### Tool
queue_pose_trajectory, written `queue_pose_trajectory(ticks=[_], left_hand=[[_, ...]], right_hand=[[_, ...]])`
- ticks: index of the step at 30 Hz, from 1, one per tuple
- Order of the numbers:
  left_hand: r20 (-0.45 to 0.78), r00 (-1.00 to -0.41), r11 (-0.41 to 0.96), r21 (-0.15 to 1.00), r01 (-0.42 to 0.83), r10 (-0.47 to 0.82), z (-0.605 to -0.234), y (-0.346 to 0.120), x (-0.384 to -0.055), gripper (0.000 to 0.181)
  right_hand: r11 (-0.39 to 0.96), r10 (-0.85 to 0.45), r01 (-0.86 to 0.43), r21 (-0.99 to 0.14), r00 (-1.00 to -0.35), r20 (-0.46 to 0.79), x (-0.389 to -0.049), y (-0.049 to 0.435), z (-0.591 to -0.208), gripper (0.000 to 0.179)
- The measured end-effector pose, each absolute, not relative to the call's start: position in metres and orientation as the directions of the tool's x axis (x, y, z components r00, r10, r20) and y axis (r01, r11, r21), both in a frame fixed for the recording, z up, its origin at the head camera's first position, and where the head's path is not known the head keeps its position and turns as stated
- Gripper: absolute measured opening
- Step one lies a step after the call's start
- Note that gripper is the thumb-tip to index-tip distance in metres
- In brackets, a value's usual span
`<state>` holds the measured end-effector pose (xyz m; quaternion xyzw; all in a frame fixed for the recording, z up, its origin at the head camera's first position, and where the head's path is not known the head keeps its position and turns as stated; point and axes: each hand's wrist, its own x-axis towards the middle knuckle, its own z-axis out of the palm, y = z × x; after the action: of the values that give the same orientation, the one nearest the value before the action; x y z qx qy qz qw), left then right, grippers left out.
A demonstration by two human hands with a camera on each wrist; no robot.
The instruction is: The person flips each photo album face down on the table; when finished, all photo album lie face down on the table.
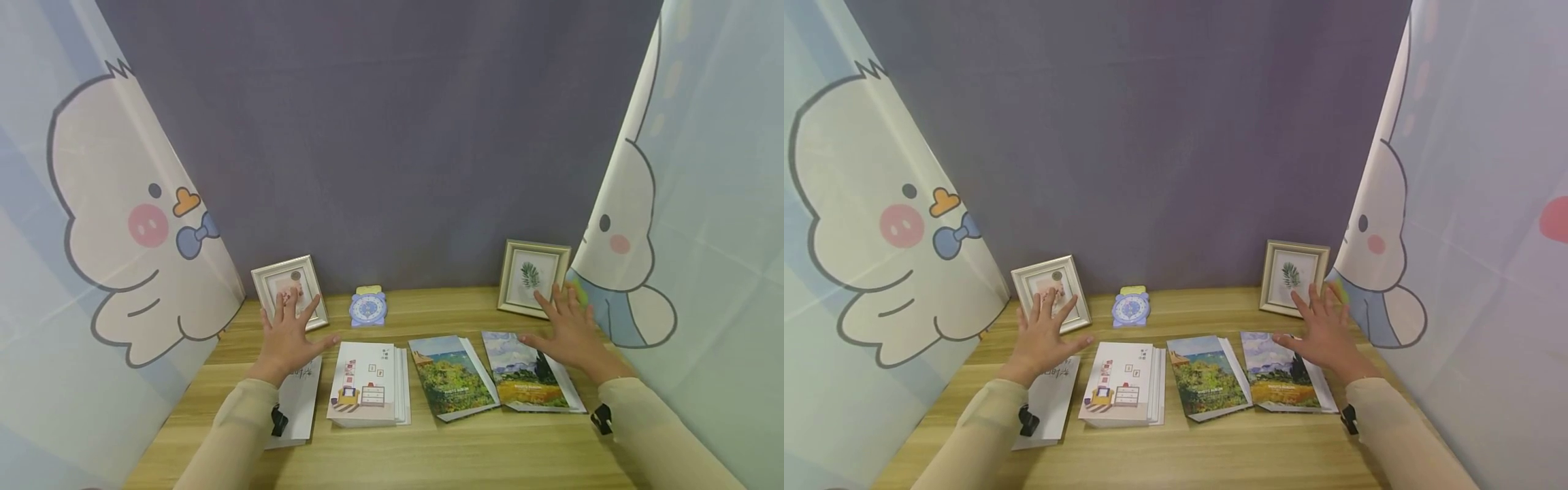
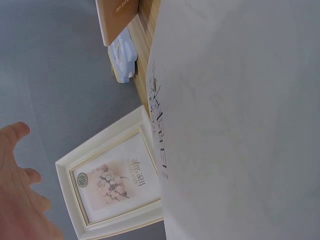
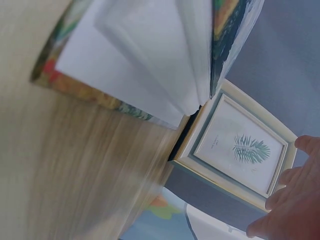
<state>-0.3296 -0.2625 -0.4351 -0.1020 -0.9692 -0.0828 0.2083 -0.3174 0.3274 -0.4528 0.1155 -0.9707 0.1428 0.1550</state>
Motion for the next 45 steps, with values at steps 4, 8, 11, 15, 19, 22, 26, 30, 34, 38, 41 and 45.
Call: queue_pose_trajectory(ticks=[4,8,11,15,19,22,26,30,34,38,41,45], left_hand=[[0.411,-0.898,0.968,0.116,0.222,0.156,-0.437,-0.264,-0.329,0.112],[0.409,-0.900,0.970,0.113,0.215,0.152,-0.438,-0.264,-0.329,0.113],[0.410,-0.900,0.969,0.118,0.215,0.150,-0.438,-0.265,-0.329,0.113],[0.412,-0.899,0.967,0.130,0.221,0.151,-0.438,-0.265,-0.329,0.114],[0.415,-0.897,0.965,0.132,0.228,0.155,-0.437,-0.265,-0.328,0.115],[0.412,-0.899,0.966,0.133,0.219,0.147,-0.438,-0.267,-0.327,0.114],[0.405,-0.903,0.966,0.142,0.218,0.144,-0.438,-0.266,-0.324,0.112],[0.396,-0.906,0.962,0.153,0.226,0.150,-0.438,-0.261,-0.323,0.110],[0.380,-0.913,0.962,0.162,0.220,0.145,-0.440,-0.257,-0.322,0.112],[0.365,-0.919,0.958,0.176,0.227,0.151,-0.442,-0.250,-0.319,0.114],[0.359,-0.921,0.950,0.200,0.238,0.155,-0.443,-0.244,-0.315,0.113],[0.350,-0.923,0.937,0.239,0.253,0.160,-0.443,-0.236,-0.309,0.114]], right_hand=[[0.935,-0.175,-0.260,-0.240,-0.930,0.324,-0.317,0.326,-0.453,0.115],[0.936,-0.177,-0.261,-0.235,-0.928,0.327,-0.317,0.326,-0.453,0.115],[0.938,-0.179,-0.263,-0.224,-0.926,0.333,-0.317,0.327,-0.453,0.116],[0.939,-0.185,-0.269,-0.216,-0.921,0.344,-0.316,0.328,-0.454,0.116],[0.935,-0.188,-0.278,-0.223,-0.916,0.355,-0.315,0.329,-0.456,0.115],[0.932,-0.197,-0.289,-0.218,-0.911,0.363,-0.316,0.329,-0.457,0.114],[0.932,-0.201,-0.291,-0.218,-0.911,0.360,-0.315,0.328,-0.458,0.112],[0.924,-0.189,-0.285,-0.257,-0.921,0.341,-0.309,0.327,-0.455,0.111],[0.905,-0.198,-0.301,-0.302,-0.924,0.328,-0.303,0.325,-0.455,0.109],[0.891,-0.201,-0.314,-0.329,-0.921,0.334,-0.298,0.327,-0.460,0.106],[0.882,-0.203,-0.320,-0.344,-0.920,0.336,-0.294,0.328,-0.462,0.105],[0.872,-0.209,-0.324,-0.366,-0.924,0.320,-0.285,0.327,-0.463,0.104]])
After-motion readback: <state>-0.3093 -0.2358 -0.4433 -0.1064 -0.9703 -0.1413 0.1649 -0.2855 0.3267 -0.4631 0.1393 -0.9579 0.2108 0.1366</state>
